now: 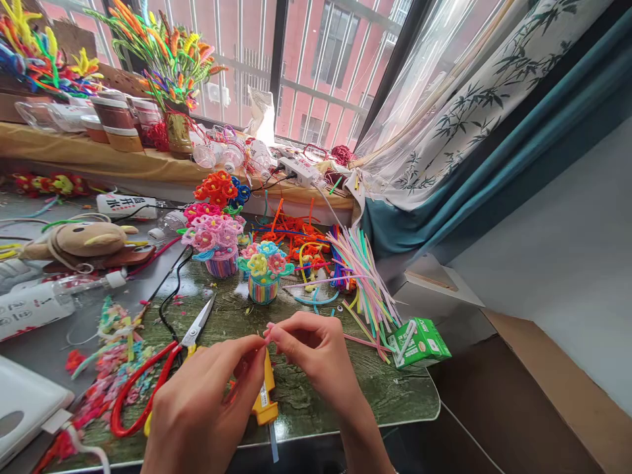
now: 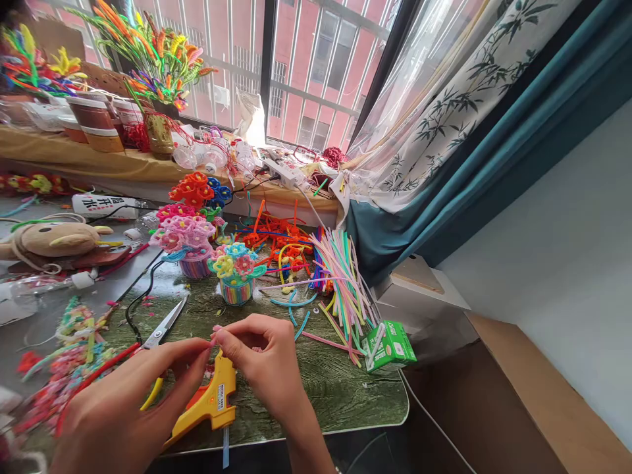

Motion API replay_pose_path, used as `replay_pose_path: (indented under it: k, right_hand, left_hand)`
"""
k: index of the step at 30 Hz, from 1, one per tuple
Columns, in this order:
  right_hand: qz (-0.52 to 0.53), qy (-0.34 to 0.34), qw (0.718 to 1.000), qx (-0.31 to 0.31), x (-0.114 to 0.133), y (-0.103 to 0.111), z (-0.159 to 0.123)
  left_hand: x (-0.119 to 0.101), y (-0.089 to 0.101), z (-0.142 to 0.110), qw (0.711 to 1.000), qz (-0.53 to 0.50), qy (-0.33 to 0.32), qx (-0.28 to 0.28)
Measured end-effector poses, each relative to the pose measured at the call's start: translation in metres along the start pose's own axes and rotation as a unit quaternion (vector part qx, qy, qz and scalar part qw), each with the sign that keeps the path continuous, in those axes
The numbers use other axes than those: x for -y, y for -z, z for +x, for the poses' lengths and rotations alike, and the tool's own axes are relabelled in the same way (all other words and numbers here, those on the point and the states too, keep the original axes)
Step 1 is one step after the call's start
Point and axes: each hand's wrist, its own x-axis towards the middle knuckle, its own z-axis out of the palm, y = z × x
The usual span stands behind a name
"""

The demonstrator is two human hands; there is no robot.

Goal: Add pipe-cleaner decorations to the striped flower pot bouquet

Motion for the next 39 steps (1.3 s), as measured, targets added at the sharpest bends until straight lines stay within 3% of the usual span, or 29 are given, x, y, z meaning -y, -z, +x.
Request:
replay_pose_path:
  k: [7,13,19,28,39]
  right_hand:
    - [0.049,-0.038,0.998,0.017,0.002,0.005,0.007]
    - [0.109,-0.049,0.992,-0.044,-0.002,-0.007,0.003]
    - [0.137,-0.035,0.987,-0.075,-0.012,-0.014,0.000]
    - [0.131,-0.072,0.988,-0.026,-0.004,-0.007,0.001]
    - [0.078,-0.030,0.996,-0.011,-0.001,-0.010,0.003]
  left_hand:
    - [-0.003,0.006,0.016,0.999,-0.028,-0.028,-0.028]
    - [-0.008,0.002,0.012,0.997,0.010,-0.051,-0.055]
    - [-0.008,0.002,0.012,0.996,0.022,-0.078,-0.048]
    - [-0.007,-0.005,0.010,0.996,-0.007,-0.035,-0.083]
    - [-0.005,0.000,0.009,0.995,0.004,-0.045,-0.088]
